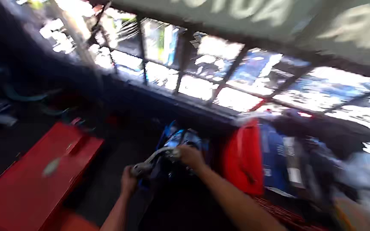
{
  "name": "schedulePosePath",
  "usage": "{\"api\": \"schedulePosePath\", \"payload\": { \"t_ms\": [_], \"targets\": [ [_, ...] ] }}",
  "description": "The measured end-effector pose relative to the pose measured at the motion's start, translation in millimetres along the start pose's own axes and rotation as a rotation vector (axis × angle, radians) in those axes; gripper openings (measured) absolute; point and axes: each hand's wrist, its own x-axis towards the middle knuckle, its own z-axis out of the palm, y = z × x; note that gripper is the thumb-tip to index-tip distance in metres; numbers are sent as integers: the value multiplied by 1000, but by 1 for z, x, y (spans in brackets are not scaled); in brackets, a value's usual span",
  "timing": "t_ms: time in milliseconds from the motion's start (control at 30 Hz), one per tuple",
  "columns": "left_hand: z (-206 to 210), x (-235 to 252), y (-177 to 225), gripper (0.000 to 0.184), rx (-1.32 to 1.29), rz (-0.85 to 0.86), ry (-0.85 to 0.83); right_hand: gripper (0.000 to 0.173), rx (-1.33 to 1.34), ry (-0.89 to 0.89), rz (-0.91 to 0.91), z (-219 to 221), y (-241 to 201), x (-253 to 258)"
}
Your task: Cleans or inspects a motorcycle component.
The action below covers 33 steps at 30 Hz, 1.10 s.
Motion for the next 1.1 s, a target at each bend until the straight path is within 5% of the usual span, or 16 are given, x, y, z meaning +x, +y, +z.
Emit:
{"api": "schedulePosePath", "payload": {
  "t_ms": [367,900,1100],
  "targets": [
    [12,-15,-45,45,-59,-18,69,17,-140,137,-31,15,17,25],
    [16,-18,-45,44,-100,-43,51,61,-135,135,-118,31,17,18],
    [19,-17,-47,43,-120,-24,57,78,-204,86,-274,14,-39,-1]
  ]
}}
